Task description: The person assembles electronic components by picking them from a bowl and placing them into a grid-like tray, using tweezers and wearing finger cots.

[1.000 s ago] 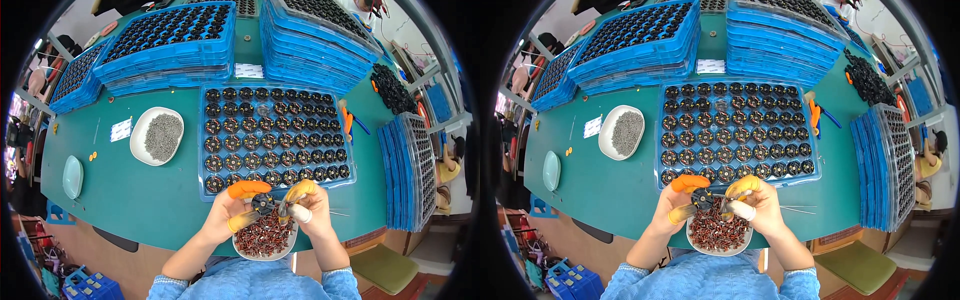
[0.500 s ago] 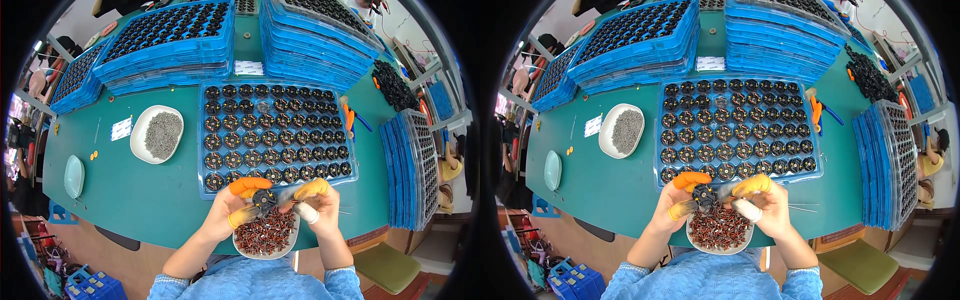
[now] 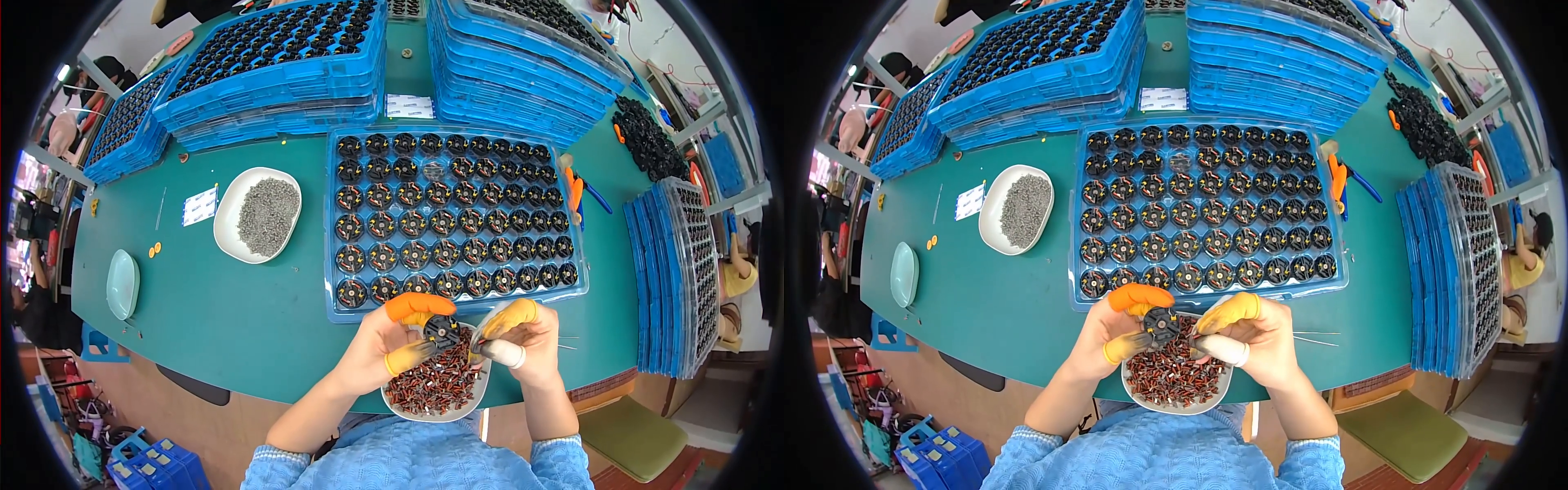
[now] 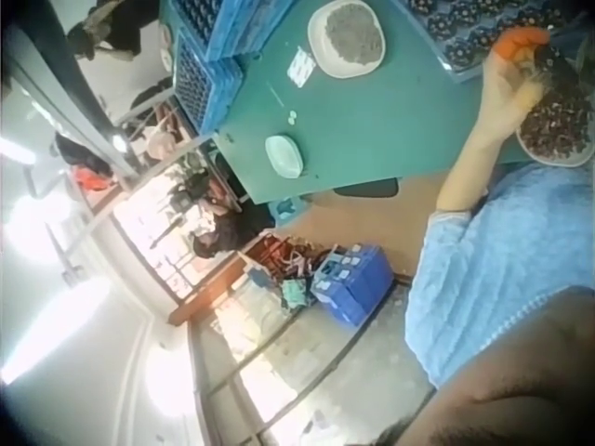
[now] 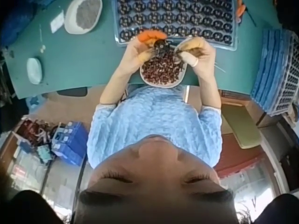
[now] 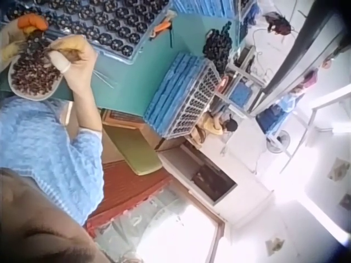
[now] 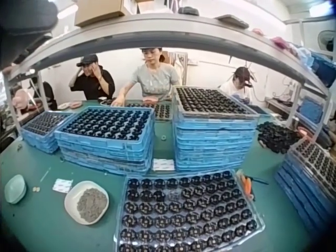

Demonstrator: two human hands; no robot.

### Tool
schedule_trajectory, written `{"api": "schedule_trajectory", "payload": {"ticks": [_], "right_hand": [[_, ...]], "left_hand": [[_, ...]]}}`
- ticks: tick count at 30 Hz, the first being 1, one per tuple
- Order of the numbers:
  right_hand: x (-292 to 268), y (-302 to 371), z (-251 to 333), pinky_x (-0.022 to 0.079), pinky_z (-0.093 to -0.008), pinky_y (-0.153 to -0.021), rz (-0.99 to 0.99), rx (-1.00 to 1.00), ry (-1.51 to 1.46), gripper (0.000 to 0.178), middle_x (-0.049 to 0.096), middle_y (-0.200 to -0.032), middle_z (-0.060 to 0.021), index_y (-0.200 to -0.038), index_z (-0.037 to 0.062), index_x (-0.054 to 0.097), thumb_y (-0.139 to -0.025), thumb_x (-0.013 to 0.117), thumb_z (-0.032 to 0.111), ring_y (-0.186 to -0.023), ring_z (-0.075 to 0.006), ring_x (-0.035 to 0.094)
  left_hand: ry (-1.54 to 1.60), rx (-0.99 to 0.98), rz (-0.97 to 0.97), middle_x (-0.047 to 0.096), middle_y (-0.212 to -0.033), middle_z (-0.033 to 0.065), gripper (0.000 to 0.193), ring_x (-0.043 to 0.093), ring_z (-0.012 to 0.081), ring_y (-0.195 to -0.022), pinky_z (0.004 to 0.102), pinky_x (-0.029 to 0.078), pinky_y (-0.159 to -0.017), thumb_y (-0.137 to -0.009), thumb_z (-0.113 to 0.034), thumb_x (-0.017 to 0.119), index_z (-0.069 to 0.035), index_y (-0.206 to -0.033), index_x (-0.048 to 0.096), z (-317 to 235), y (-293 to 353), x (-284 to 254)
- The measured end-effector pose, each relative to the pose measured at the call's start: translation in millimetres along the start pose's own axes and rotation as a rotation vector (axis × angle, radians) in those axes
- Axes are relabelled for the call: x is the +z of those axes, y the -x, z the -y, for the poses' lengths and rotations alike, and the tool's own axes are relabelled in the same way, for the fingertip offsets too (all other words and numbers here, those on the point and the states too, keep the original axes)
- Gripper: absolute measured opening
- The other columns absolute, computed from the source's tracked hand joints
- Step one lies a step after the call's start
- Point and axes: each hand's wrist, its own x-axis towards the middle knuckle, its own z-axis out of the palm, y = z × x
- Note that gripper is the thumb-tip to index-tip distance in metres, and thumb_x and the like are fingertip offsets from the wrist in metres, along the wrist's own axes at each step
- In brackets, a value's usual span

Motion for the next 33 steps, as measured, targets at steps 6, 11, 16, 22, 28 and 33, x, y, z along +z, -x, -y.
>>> {"api": "schedule_trajectory", "payload": {"ticks": [6, 11, 16, 22, 28, 33], "right_hand": [[6, -1, 8, 0.049, -0.0282, -0.062, -0.052, 0.02, 0.195, 0.012, 0.059, -0.076, -0.0096, -0.078, -0.0042, 0.059, -0.068, 0.064, -0.002, -0.067, -0.0166, 0.059], [11, -3, 10, 0.041, -0.0252, -0.06, 0.057, -0.089, 0.577, 0.014, 0.056, -0.074, -0.0058, -0.074, 0.0012, 0.062, -0.061, 0.068, 0.003, -0.067, -0.0141, 0.053], [11, -3, 8, 0.041, -0.0249, -0.061, 0.068, -0.09, 0.568, 0.015, 0.055, -0.073, -0.005, -0.075, 0.0013, 0.063, -0.061, 0.069, 0.004, -0.067, -0.0139, 0.052], [11, -3, 7, 0.041, -0.0242, -0.059, 0.048, -0.053, 0.529, 0.014, 0.055, -0.072, -0.0049, -0.074, 0.0009, 0.063, -0.061, 0.068, 0.004, -0.066, -0.0138, 0.053], [9, -4, 8, 0.041, -0.0238, -0.054, 0.104, -0.138, 0.644, 0.016, 0.055, -0.07, -0.0049, -0.076, 0.0033, 0.065, -0.06, 0.07, 0.004, -0.063, -0.015, 0.053], [13, -8, 13, 0.041, -0.027, -0.049, 0.196, -0.666, 1.255, 0.023, 0.053, -0.071, -0.0036, -0.077, 0.008, 0.066, -0.055, 0.067, 0.006, -0.059, -0.0173, 0.052]], "left_hand": [[-0.025, -0.026, 0.003, 0.05, -0.106, 0.0059, 0.044, 0.049, 0.0133, -0.097, 0.0305, 0.039, -0.085, -0.07, 0.001, 0.062, 0.001, -0.11, 0.045, 2, 3, 2], [-0.103, -0.023, -0.012, 0.05, -0.108, 0.0059, 0.044, 0.049, 0.0135, -0.098, 0.0314, 0.039, -0.086, -0.067, 0.005, 0.063, -0.001, -0.109, 0.049, 2, 3, 6], [-0.118, -0.033, 0.006, 0.05, -0.11, 0.0076, 0.045, 0.05, 0.0136, -0.097, 0.0297, 0.041, -0.084, -0.069, 0.006, 0.061, 0.0, -0.111, 0.048, 2, 5, 6], [-0.082, -0.049, 0.0, 0.05, -0.11, 0.0077, 0.046, 0.05, 0.0133, -0.096, 0.0284, 0.042, -0.082, -0.069, 0.006, 0.061, 0.0, -0.112, 0.047, 2, 5, 8], [-0.042, -0.076, 0.0, 0.05, -0.111, 0.0069, 0.046, 0.05, 0.0128, -0.096, 0.029, 0.042, -0.083, -0.07, 0.007, 0.059, 0.0, -0.113, 0.046, 3, 6, 6], [-0.055, -0.005, -0.02, 0.05, -0.109, 0.0067, 0.046, 0.05, 0.0136, -0.097, 0.0302, 0.041, -0.084, -0.068, 0.007, 0.06, 0.0, -0.112, 0.047, 2, 2, 8]]}}
